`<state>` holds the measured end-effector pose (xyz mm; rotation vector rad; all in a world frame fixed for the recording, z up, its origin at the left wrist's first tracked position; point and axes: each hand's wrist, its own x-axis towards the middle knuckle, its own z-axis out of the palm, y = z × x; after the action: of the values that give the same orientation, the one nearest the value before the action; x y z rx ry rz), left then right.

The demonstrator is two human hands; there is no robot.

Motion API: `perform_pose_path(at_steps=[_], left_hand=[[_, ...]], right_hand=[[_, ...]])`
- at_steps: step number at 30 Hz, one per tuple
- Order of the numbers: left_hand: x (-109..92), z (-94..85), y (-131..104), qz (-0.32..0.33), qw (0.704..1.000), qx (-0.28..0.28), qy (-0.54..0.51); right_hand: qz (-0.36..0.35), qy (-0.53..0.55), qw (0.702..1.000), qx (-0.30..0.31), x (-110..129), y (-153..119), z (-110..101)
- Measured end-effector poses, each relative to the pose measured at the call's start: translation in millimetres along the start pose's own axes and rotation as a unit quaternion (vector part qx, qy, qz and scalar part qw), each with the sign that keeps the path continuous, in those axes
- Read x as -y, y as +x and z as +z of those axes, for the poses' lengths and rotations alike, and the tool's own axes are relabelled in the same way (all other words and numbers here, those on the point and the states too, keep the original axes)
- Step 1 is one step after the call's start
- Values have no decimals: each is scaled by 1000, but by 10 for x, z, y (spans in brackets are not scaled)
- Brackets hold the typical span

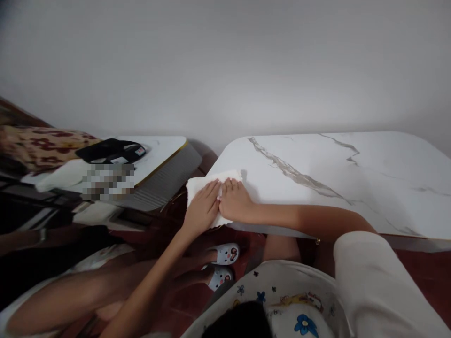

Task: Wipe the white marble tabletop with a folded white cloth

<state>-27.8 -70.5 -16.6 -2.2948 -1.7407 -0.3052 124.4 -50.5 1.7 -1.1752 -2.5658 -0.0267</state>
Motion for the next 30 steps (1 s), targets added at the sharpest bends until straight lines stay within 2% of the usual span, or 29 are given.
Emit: perform_pose_path(at_steps=[3,7,10,15,18,20,23,27,30], left_hand=[[-234,-22,78,13,999,30,1],[-361,91,554,38,998,47,-6],[-275,277,1056,55,998,22,-5],[59,624,1882,82,997,6,4],[206,767,2309,102,995,3,13],[238,825,2573,115,993,-2,15],[186,870,2931,132,991,2,5],[3,906,3200,148,989,13,-13],[-135,933,3162,146,989,2,-32]], right_hand=[[-3,19,1000,-10,-210,-166,-19],[19,14,1000,-11,-642,-55,-12],[31,-6,999,-22,-967,263,53],[55,-15,998,-34,-1416,925,236],[64,-18,997,-38,-1677,1252,304],[68,-22,996,-46,-1860,1418,314],[93,-23,994,-52,-2118,1569,298],[134,-26,988,-67,-2344,1528,269],[137,-31,987,-77,-2366,1338,252]])
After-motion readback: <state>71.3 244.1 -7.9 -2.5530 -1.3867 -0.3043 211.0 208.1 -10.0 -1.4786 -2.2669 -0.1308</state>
